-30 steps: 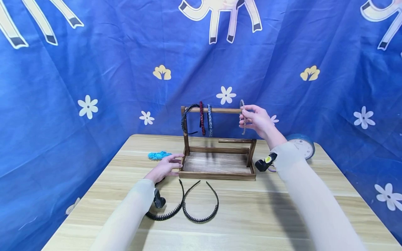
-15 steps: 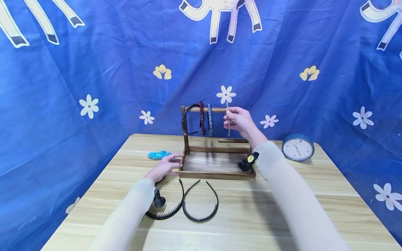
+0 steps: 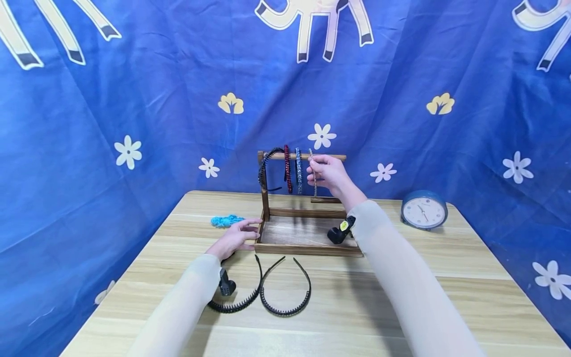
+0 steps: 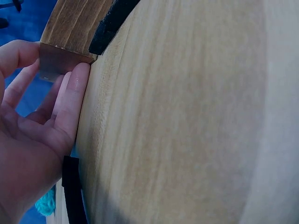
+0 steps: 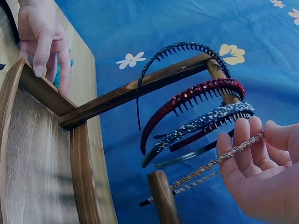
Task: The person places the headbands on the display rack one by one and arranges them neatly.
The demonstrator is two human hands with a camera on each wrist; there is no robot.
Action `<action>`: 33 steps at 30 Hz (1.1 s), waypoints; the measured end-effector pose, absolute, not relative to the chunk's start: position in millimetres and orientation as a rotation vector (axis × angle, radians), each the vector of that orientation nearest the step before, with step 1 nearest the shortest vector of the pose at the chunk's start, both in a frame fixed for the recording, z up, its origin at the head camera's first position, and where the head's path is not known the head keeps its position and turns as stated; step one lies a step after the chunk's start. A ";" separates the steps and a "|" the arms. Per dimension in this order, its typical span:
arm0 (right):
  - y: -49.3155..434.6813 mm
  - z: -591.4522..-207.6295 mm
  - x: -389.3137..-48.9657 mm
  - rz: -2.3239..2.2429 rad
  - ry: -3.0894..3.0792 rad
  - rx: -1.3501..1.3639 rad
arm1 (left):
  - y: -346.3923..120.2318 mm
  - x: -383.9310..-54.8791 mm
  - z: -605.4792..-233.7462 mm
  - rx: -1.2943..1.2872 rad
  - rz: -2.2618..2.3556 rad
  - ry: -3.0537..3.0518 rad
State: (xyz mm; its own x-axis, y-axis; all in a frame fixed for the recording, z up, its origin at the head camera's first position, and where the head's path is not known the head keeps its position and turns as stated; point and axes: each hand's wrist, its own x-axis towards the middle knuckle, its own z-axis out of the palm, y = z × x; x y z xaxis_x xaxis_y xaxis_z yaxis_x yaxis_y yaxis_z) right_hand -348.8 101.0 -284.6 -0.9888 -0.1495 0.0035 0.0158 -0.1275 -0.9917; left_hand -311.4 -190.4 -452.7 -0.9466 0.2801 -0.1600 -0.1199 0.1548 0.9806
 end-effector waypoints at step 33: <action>121.8 -294.4 -345.8 -2.224 2.072 -0.149 | -191.7 -316.5 -456.4 0.163 1.860 2.122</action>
State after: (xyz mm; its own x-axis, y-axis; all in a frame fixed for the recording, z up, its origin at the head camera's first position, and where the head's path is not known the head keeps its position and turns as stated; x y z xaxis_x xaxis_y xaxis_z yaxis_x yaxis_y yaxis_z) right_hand -345.8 121.8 -294.4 -0.9904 -0.1383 0.0048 0.0049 -0.0701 -0.9975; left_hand -316.5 -191.7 -456.4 -0.9443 0.2882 -0.1587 -0.1197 0.1484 0.9817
